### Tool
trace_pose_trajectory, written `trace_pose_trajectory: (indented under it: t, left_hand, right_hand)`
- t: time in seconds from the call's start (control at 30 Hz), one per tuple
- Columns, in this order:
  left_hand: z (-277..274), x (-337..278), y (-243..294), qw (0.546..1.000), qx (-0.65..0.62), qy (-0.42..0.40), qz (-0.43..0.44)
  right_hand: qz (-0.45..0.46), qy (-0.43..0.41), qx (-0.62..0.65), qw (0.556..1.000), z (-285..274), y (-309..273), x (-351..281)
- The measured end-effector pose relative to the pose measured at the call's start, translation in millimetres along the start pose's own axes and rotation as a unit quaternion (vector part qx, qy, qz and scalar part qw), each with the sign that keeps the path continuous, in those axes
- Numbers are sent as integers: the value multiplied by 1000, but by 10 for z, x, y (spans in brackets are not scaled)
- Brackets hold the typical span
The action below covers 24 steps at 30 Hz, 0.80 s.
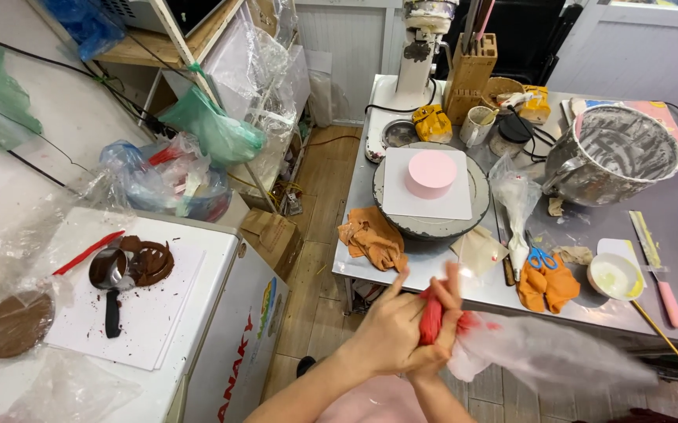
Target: Pipe red frosting onto the edge of a cake and prepare a container.
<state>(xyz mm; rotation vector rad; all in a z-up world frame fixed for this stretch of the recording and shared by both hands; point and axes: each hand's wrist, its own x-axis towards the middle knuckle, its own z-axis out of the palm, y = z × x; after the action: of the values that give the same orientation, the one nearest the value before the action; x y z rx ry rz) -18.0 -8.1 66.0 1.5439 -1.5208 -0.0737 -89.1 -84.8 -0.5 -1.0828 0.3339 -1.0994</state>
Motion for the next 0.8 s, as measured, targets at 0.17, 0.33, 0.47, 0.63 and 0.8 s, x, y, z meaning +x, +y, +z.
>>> trace_pose_trajectory:
  t: [0.17, 0.33, 0.47, 0.63, 0.8]
  left_hand:
    - [149, -81, -126, 997, -39, -65, -27]
    - [54, 53, -15, 992, -120, -37, -16]
    - [-291, 330, 355, 973, 77, -192, -104]
    - [-22, 123, 67, 982, -165, -85, -37]
    - [-63, 190, 81, 999, -36, -14, 11]
  right_hand:
    - [25, -25, 302, 953, 285, -213, 84]
    - [-38, 20, 196, 980, 201, -130, 120]
    - [-76, 0, -26, 997, 18, 37, 88]
    - [-63, 8, -36, 997, 9, 27, 106]
    - [-53, 13, -42, 998, 30, 18, 158]
